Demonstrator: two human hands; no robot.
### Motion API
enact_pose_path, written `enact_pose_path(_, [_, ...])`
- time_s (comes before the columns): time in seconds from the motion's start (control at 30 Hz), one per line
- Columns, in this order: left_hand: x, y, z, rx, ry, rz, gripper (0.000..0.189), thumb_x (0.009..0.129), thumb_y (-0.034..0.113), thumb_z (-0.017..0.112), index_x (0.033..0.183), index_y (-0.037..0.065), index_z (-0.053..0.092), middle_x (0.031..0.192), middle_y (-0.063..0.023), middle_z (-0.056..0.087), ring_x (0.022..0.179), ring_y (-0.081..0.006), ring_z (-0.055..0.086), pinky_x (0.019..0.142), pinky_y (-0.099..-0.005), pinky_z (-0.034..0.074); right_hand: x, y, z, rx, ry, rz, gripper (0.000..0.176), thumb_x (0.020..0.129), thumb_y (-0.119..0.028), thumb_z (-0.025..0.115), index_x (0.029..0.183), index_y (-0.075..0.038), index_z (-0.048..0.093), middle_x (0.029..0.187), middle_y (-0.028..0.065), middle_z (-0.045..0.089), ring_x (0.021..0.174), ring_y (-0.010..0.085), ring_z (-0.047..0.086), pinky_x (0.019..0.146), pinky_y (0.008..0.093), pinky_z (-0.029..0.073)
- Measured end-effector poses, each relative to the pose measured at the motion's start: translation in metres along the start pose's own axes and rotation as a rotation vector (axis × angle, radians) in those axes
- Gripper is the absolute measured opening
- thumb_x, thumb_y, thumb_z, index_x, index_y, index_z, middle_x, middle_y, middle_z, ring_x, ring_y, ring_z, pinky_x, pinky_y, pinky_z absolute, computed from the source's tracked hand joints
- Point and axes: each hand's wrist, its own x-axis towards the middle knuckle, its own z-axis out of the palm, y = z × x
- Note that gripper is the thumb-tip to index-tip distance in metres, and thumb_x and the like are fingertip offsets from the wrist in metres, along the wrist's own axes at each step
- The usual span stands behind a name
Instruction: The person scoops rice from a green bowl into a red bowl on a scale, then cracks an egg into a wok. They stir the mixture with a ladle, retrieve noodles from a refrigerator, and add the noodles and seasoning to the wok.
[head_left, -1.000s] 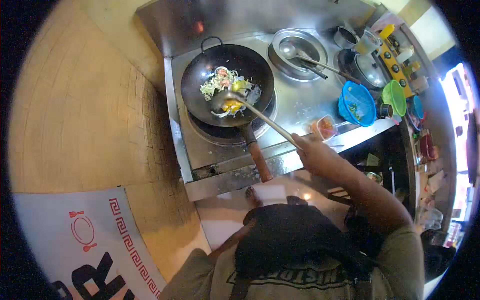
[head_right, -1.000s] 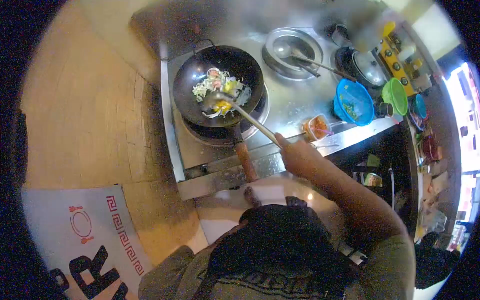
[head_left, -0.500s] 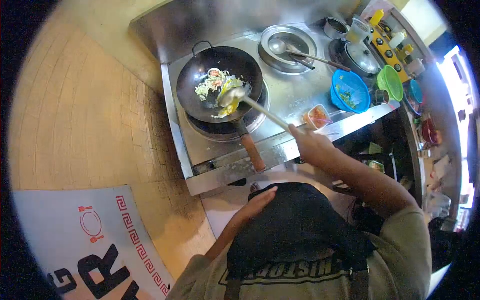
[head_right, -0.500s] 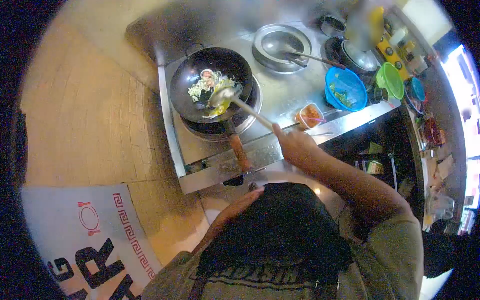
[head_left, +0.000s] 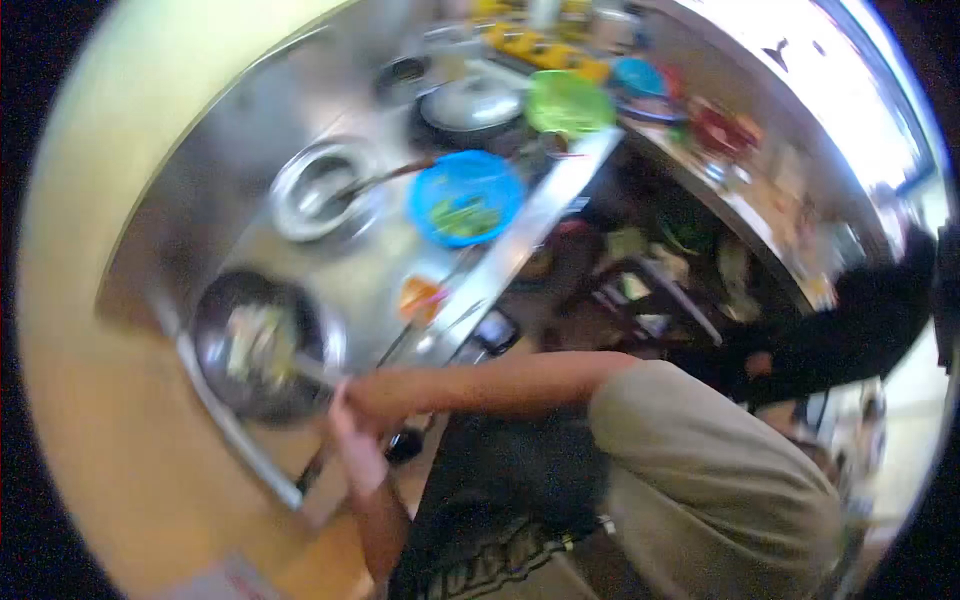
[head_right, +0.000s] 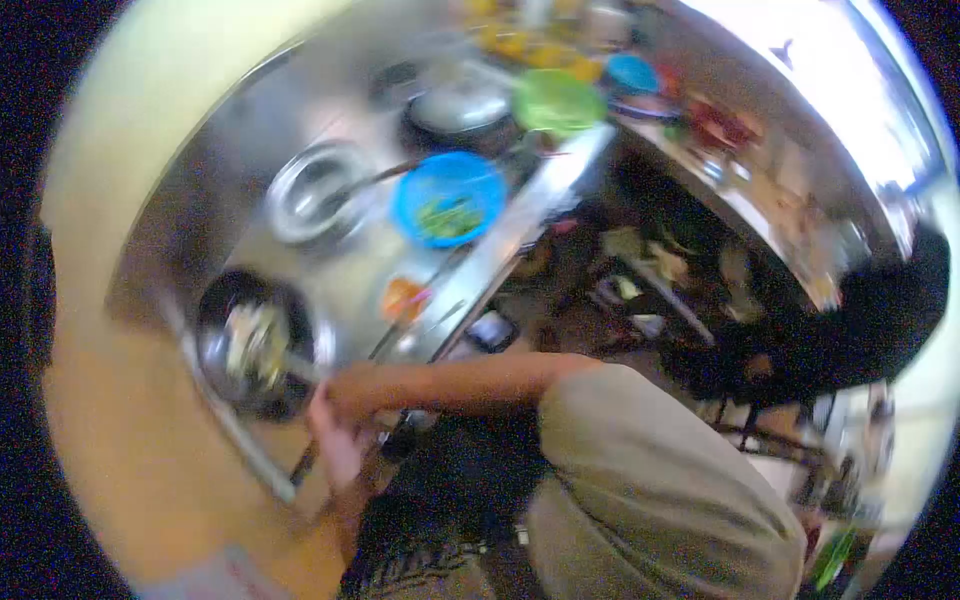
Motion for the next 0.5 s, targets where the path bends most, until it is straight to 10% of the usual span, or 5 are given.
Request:
enact_pose_path(0.1, [0.038, -0.016, -0.018, 0.109, 0.106, 0.332, 0.026, 0.088, 0.027, 0.053, 0.102, 0.005, 0.057, 0.08, -0.0054, 0.054, 0.076, -0.0208, 0.054, 0.072, -0.0361, 0.047, -0.12, 0.06, -0.12, -0.274, 0.16, 0.184, 0.039, 0.073, -0.033, 0.067, 0.095, -0.001, 0.063, 0.09, 0.0234, 0.065, 0.085, 0.0348, 0.064, 0.076, 0.0453, 0.05])
enact_pose_path(0.2, [0.024, -0.008, 0.031, 0.086, 0.383, 0.372, 0.023, 0.091, 0.024, 0.052, 0.073, 0.015, 0.042, 0.054, 0.0064, 0.035, 0.041, -0.0044, 0.032, 0.033, -0.0199, 0.028, -0.306, 0.269, -0.211, -0.19, 1.01, 0.702, 0.027, 0.081, -0.025, 0.061, 0.096, -0.003, 0.066, 0.095, 0.0138, 0.065, 0.081, 0.0267, 0.063, 0.07, 0.0381, 0.051])
enact_pose_path(0.33, [0.062, 0.047, -0.135, 0.203, -0.339, 0.095, 0.041, 0.091, 0.046, 0.048, 0.118, 0.015, 0.052, 0.085, -0.0019, 0.063, 0.064, -0.0142, 0.06, 0.048, -0.03, 0.048, -0.559, 0.445, -0.3, 0.17, 1.929, 1.154, 0.037, 0.084, -0.037, 0.061, 0.099, -0.003, 0.065, 0.069, 0.0061, 0.061, 0.065, 0.0154, 0.058, 0.054, 0.0268, 0.047])
enact_pose_path(0.43, [0.056, 0.04, -0.022, 0.349, 0.294, 0.266, 0.033, 0.09, 0.043, 0.05, 0.108, 0.015, 0.052, 0.077, -0.0015, 0.059, 0.057, -0.014, 0.055, 0.044, -0.0294, 0.045, -0.664, 0.488, -0.332, 0.694, 2.288, 0.886, 0.065, 0.082, -0.051, 0.061, 0.109, 0.007, 0.057, 0.088, 0.0098, 0.062, 0.07, 0.0168, 0.06, 0.058, 0.0303, 0.05])
enact_pose_path(0.5, [0.045, 0.05, 0.005, 0.439, 0.427, 0.271, 0.029, 0.09, 0.041, 0.051, 0.101, 0.015, 0.052, 0.071, -0.0012, 0.056, 0.053, -0.0138, 0.052, 0.042, -0.0291, 0.043, -0.704, 0.509, -0.351, 0.962, 2.014, 0.605, 0.061, 0.084, -0.049, 0.058, 0.113, 0.005, 0.054, 0.098, 0.0122, 0.062, 0.084, 0.0213, 0.06, 0.071, 0.0326, 0.05])
